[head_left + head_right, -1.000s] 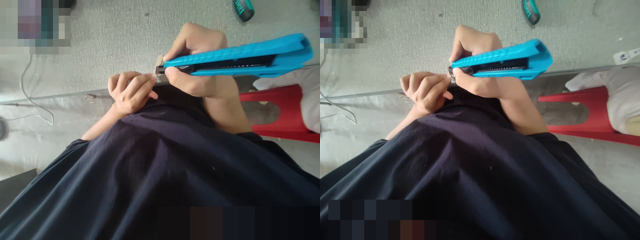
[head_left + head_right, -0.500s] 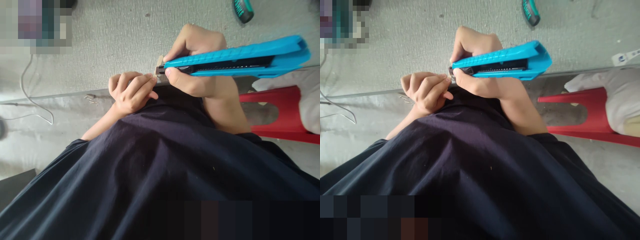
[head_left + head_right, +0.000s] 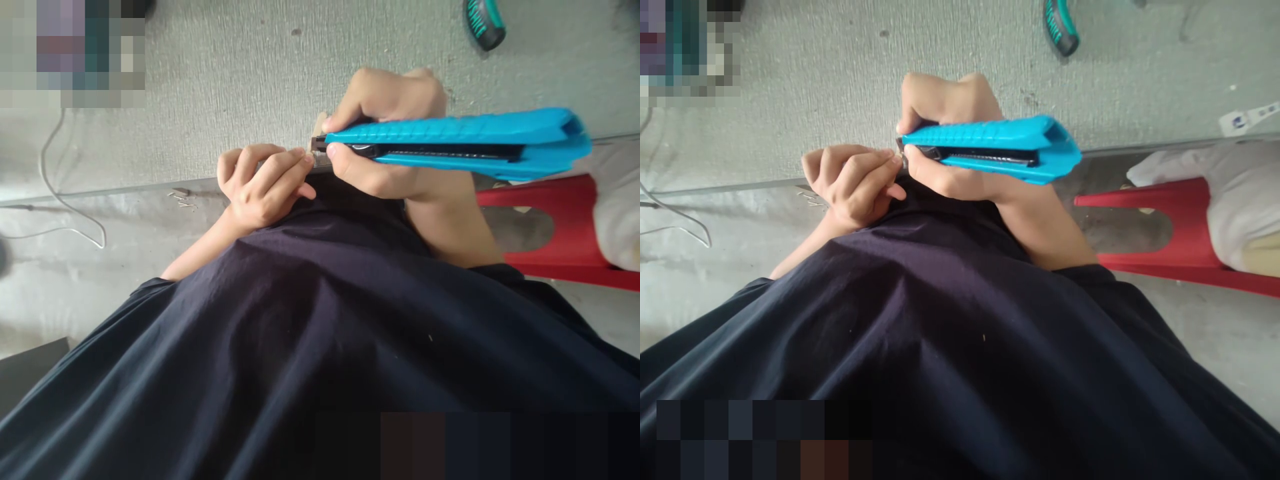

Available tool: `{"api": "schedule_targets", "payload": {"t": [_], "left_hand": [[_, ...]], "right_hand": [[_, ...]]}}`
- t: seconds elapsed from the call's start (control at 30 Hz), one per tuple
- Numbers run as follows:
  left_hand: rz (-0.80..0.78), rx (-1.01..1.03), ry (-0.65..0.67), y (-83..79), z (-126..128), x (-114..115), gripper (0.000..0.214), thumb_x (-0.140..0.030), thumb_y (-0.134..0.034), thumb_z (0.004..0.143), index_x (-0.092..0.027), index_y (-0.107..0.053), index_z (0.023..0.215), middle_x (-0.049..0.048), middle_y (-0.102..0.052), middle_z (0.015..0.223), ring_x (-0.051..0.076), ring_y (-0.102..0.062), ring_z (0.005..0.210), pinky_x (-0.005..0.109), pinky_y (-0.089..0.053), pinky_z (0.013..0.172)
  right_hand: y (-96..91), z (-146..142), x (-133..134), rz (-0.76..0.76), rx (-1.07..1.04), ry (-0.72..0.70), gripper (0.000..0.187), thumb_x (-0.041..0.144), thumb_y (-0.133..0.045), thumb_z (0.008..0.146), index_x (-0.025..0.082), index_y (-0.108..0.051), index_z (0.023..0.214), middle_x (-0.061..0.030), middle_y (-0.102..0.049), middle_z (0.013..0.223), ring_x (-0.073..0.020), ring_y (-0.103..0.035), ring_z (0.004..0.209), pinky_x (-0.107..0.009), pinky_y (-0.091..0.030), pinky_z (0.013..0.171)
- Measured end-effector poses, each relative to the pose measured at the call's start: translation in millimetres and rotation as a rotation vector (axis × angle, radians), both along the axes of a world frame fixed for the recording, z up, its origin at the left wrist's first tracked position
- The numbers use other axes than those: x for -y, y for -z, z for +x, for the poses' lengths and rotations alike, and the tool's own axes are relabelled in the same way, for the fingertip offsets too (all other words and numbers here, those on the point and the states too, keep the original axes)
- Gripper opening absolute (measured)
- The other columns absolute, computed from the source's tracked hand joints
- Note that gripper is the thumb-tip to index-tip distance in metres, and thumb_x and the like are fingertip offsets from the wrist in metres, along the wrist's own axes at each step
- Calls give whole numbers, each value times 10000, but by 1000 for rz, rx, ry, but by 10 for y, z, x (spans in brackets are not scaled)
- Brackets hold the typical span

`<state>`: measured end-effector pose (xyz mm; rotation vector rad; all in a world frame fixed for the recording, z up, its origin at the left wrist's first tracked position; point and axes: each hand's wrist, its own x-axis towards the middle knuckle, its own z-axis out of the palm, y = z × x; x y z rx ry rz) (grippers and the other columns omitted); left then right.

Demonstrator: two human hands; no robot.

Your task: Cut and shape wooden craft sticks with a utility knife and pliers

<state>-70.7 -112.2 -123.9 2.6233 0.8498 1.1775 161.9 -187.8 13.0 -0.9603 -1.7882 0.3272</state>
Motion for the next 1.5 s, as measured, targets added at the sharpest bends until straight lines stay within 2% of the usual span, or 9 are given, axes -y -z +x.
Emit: {"api": "schedule_targets", "payload": {"t": [0.17,0.33,0.47,0.63,0.77,1.03,1.17,1.33,1.5], "left_hand": [[40,31,14,-38,-32,43,723,-965,-421,1051,-445,-813,1365,64,-878,1177,379,-832,1173,649,-469,1095],[-51,-35,6,-204,-14,85,771,-979,-428,1040,-371,-822,1305,81,-869,1160,381,-822,1216,615,-473,1123],[-71,-34,12,-294,43,99,766,-970,-395,1058,-372,-820,1277,76,-844,1136,381,-820,1194,619,-490,1085],[-47,-28,3,-185,25,73,742,-973,-430,1047,-385,-800,1307,79,-826,1172,389,-808,1225,626,-492,1083],[-11,-1,19,-112,0,42,766,-988,-421,1041,-383,-784,1338,62,-817,1188,376,-812,1239,622,-485,1109],[-59,-43,7,-245,45,92,784,-993,-384,1048,-376,-803,1290,72,-821,1170,375,-822,1199,629,-510,1090],[-55,-23,-1,-232,29,76,776,-992,-409,1043,-363,-800,1273,60,-809,1136,361,-819,1210,617,-515,1099],[-163,2,-73,-225,14,26,780,-1005,-439,1028,-334,-821,1133,64,-788,1057,367,-819,1174,613,-521,1084],[-200,-7,-63,-219,-11,8,800,-1025,-499,992,-303,-816,1132,80,-785,1041,371,-815,1196,594,-499,1111]], "right_hand": [[-49,-33,17,-89,-28,-6,81,255,-651,844,237,-674,919,38,-768,847,-157,-650,712,-314,-481,683],[-12,-9,-6,-26,-85,78,111,300,-691,832,208,-708,891,14,-726,863,-159,-632,767,-325,-457,733],[16,2,-4,-45,-85,50,84,300,-695,867,225,-693,904,23,-714,841,-150,-607,712,-319,-431,672],[-21,-22,35,-96,-93,63,136,347,-747,881,251,-652,880,20,-742,843,-173,-627,718,-343,-448,670],[-35,-20,39,-84,-92,29,65,263,-699,857,221,-689,906,16,-753,845,-154,-640,722,-310,-453,668],[-16,-18,56,-79,-99,-1,110,200,-684,848,213,-724,951,23,-794,888,-146,-694,752,-292,-487,687],[-21,-15,60,-34,-59,14,126,189,-687,853,264,-695,954,52,-786,864,-155,-709,728,-315,-519,674],[-27,-12,44,-55,45,16,97,213,-688,897,286,-632,929,78,-741,820,-141,-664,671,-304,-538,686],[-7,-4,31,-78,-51,25,58,235,-715,930,257,-664,947,49,-739,886,-150,-665,774,-305,-488,724]]}}
